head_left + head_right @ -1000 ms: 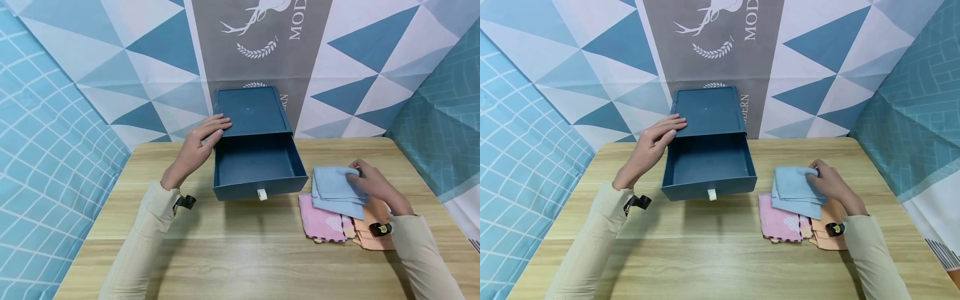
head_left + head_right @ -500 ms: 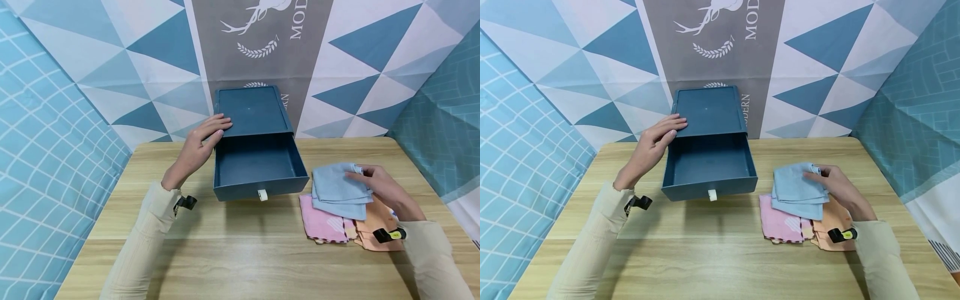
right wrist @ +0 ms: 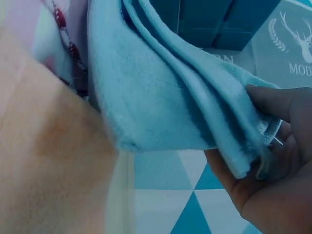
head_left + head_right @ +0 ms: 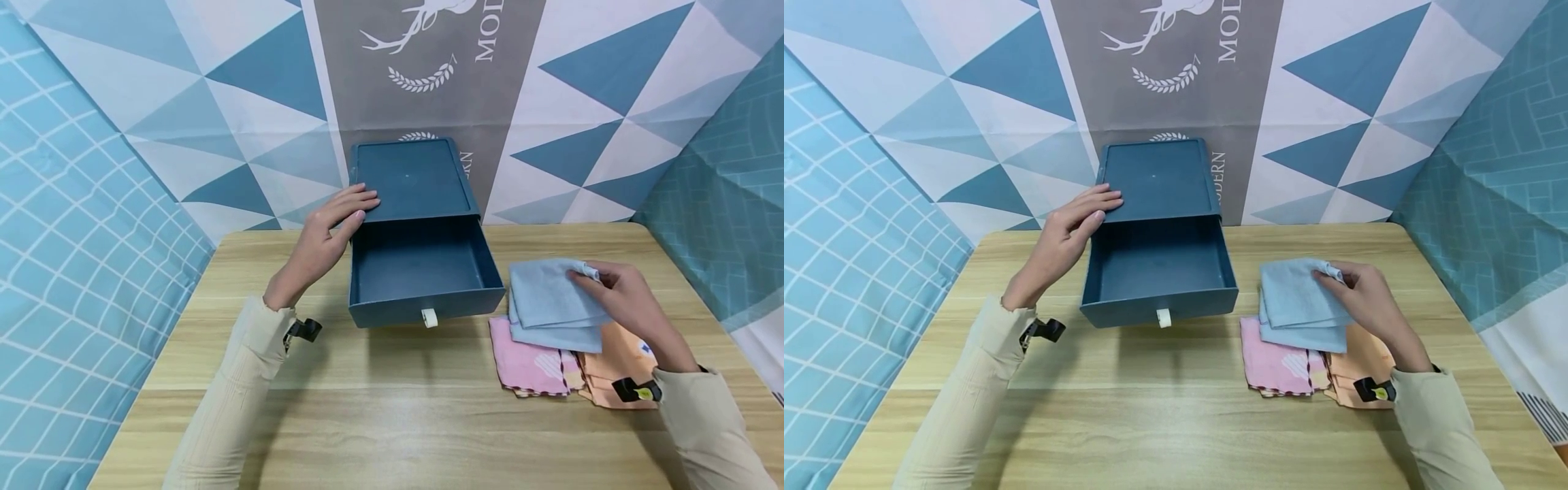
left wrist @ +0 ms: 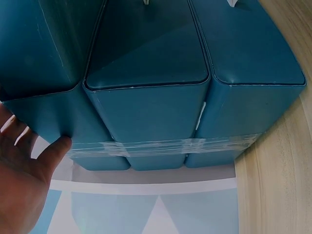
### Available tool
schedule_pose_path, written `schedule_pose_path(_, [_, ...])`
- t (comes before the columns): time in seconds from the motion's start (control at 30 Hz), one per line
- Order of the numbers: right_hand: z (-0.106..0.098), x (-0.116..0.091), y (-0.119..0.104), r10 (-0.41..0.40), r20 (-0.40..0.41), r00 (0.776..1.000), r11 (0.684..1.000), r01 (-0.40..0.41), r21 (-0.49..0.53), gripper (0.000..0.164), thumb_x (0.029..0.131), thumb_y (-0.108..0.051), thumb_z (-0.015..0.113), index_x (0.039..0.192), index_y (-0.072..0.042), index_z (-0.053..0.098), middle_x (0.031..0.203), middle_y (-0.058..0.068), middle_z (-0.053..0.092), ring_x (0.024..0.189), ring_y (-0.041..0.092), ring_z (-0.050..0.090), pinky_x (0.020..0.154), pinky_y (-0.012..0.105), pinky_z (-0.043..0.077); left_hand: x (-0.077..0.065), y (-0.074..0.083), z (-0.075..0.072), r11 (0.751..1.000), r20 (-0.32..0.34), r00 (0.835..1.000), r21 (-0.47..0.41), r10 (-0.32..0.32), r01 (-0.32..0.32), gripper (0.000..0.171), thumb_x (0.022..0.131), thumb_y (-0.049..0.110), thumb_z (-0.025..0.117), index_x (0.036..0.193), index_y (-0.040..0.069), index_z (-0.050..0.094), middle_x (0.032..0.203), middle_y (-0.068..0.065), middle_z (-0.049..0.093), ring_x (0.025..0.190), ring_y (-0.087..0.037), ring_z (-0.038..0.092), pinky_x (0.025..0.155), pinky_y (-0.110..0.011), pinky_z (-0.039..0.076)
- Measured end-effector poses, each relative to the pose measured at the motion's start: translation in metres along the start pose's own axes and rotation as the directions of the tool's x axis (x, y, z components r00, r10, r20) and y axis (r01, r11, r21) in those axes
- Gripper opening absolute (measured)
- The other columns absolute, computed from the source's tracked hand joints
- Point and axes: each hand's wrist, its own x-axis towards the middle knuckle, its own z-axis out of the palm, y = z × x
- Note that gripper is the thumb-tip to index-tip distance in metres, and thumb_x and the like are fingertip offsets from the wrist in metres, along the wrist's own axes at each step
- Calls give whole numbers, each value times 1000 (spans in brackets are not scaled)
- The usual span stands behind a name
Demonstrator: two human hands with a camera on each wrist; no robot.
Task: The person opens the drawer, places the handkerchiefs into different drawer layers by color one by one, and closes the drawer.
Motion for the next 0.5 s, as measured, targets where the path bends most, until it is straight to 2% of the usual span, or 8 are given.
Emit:
schedule_pose_path(0.07, [-1, -1, -4, -9, -7, 1000, 1000, 9, -4, 15, 97, -18, 66, 92, -5, 71, 58, -2, 31, 50, 14, 33, 45, 31, 27, 0, 0, 0, 1000, 0, 1000, -2, 0, 0, 32, 103, 3, 48, 131, -3, 63, 140, -20, 56, 143, -34, 37, 120, -42, 24])
schedule_pose_path(0.17, [-4, -3, -9, -17, -28, 999, 1000, 17, -7, 16, 98, -17, 66, 103, -3, 73, 58, -1, 32, 51, 13, 34, 45, 30, 27, 0, 0, 0, 1000, -2, 1000, -4, 3, -3, 32, 103, 3, 48, 130, -3, 63, 140, -20, 56, 143, -35, 37, 120, -42, 24])
schedule_pose_path(0.3, [-7, -5, -17, -15, -85, 996, 1000, 15, -4, 22, 97, -13, 67, 115, -4, 73, 58, -1, 44, 50, 11, 39, 45, 28, 30, -1, 0, 0, 1000, -5, 1000, -9, 10, -10, 32, 103, 2, 48, 130, -4, 63, 139, -21, 56, 143, -35, 37, 120, -43, 24])
schedule_pose_path(0.4, [-9, -5, -22, -13, -121, 993, 1000, 14, 2, 20, 95, -10, 68, 113, -4, 74, 63, -1, 55, 52, 11, 44, 46, 26, 33, -1, -1, 0, 1000, -7, 1000, -13, 15, -15, 32, 103, 2, 48, 130, -4, 63, 139, -21, 57, 143, -35, 37, 120, -43, 24])
schedule_pose_path(0.5, [-11, -5, -26, -13, -132, 991, 1000, 14, 8, 20, 94, -7, 69, 113, -3, 74, 68, 0, 60, 53, 10, 47, 47, 25, 34, -1, -1, 0, 1000, -8, 1000, -15, 16, -16, 32, 103, 2, 48, 130, -4, 63, 139, -21, 57, 143, -35, 37, 120, -43, 24])
